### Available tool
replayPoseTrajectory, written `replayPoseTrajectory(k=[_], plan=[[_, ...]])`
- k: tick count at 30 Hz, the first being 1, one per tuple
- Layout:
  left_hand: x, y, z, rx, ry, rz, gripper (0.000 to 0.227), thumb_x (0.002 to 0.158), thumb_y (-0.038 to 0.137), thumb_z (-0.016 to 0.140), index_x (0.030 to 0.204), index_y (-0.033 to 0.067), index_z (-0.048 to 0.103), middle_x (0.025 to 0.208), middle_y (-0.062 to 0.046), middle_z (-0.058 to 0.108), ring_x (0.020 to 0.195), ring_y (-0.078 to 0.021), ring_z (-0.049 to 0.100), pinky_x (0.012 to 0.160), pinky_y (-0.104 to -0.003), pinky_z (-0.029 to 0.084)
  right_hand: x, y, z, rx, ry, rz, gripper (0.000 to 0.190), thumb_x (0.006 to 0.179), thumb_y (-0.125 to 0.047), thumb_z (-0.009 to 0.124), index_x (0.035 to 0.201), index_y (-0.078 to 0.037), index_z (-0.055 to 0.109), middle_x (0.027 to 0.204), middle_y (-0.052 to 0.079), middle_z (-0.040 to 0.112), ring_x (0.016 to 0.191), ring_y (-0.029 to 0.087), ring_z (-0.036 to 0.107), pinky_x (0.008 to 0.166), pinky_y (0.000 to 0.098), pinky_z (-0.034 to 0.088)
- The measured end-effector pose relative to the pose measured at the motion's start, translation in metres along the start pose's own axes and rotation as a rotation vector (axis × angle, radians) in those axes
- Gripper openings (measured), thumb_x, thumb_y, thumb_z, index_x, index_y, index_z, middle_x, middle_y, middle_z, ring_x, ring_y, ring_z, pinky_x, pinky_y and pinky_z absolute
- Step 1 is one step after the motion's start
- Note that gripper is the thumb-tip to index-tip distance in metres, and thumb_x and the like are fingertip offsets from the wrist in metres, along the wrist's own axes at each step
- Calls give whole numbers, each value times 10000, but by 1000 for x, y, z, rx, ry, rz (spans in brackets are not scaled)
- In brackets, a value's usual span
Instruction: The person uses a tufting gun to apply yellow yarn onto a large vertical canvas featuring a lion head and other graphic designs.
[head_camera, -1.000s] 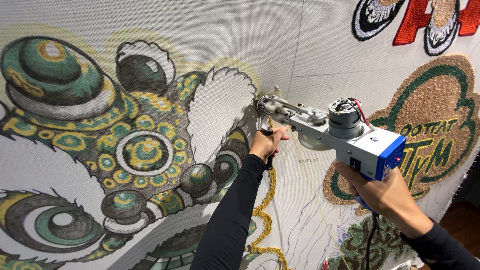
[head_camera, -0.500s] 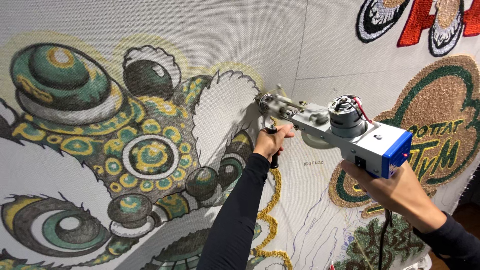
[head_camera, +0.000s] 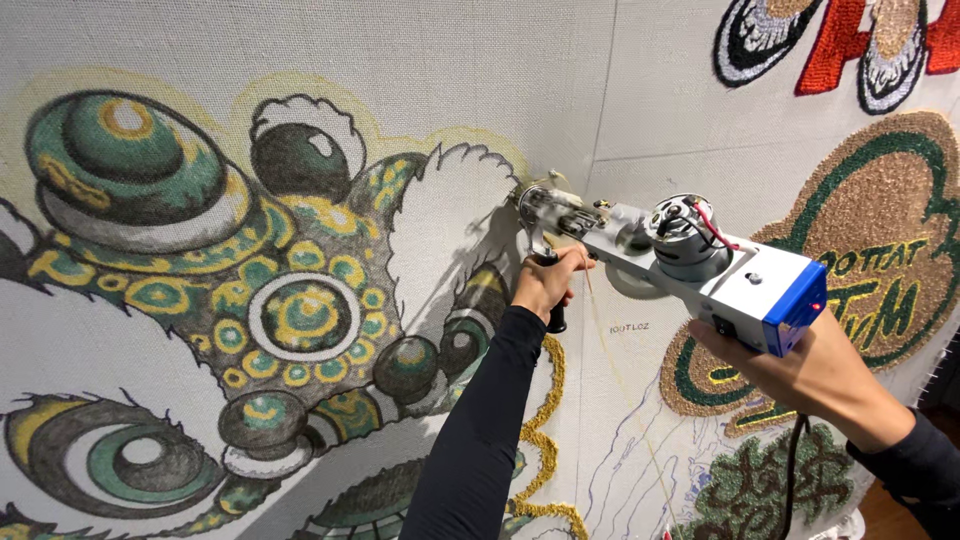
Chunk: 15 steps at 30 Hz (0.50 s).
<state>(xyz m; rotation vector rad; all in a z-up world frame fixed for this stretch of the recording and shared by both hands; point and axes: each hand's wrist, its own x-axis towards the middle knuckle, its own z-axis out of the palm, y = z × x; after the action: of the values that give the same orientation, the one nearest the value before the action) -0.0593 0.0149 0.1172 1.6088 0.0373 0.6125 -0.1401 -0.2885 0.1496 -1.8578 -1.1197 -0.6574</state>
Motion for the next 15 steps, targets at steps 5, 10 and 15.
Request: replayPoseTrajectory(k=[5,10,15], plan=[[3,0,-1,-29,-15,34,351,874,314,650,1101,84,785,874,19,780,472,-90,514,425,-281,473,3,-2,-1,-11,-14,50,477,739,-252,803,1139,-46,645,905,63,669,724,149,658,617,318,546],[0,5,-3,-12,-11,-3,331,856,322,694,1045,78,814,661,-31,657,469,-101,485,422,-282,446,1,3,1,-31,-42,52,405,792,-287,808,1088,-41,684,904,67,693,703,163,683,599,322,562],[-3,9,-4,-28,-7,-10,257,836,266,743,972,61,817,643,-36,583,464,-109,482,405,-299,417,-3,9,3,8,-19,43,511,763,-259,783,1191,-14,648,989,81,768,820,169,737,674,324,596]])
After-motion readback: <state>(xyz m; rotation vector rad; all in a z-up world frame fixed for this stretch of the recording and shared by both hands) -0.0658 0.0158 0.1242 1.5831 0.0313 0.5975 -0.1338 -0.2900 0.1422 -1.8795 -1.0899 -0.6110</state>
